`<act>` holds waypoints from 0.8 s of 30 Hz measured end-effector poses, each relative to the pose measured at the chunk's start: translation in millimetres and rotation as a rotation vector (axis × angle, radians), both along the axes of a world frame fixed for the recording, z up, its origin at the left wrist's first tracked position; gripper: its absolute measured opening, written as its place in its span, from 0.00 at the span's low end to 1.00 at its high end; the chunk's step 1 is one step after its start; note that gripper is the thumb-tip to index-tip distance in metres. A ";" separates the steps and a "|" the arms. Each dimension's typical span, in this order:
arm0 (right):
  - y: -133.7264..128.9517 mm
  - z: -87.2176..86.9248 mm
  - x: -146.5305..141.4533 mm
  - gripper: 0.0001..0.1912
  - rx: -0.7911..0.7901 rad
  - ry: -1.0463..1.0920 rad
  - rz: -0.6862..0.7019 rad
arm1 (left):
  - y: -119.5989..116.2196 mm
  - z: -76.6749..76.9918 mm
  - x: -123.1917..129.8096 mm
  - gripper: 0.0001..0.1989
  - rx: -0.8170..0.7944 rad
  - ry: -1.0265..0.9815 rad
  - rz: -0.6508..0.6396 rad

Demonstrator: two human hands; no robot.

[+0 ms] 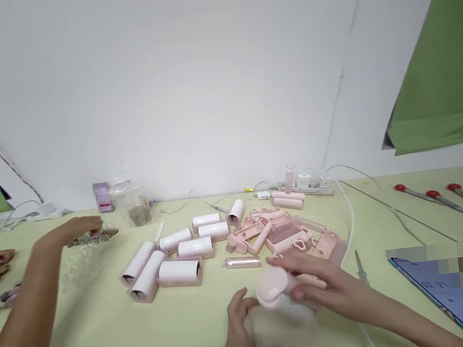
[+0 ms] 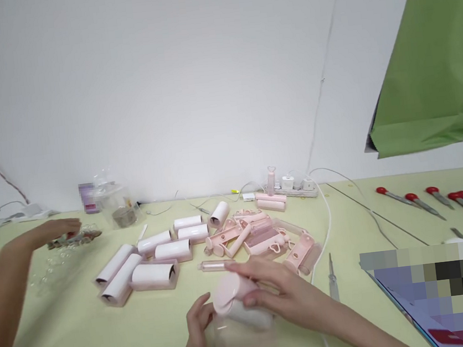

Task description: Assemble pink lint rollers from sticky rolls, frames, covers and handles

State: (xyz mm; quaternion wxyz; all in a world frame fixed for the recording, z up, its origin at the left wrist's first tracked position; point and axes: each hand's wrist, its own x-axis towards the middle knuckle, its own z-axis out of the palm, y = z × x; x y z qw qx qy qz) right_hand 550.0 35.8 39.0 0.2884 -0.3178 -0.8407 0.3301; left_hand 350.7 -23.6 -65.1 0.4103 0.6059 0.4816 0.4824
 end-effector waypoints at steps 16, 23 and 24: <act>-27.9 9.8 -44.9 0.20 0.404 -0.583 0.223 | -22.8 6.7 -3.1 0.40 -0.140 -0.290 -0.049; -34.9 11.3 -47.1 0.19 0.408 -0.589 0.175 | -25.4 3.3 -0.2 0.38 -0.129 -0.314 0.012; -35.4 12.6 -47.5 0.19 0.410 -0.596 0.171 | -25.8 3.4 -0.1 0.38 -0.130 -0.317 0.015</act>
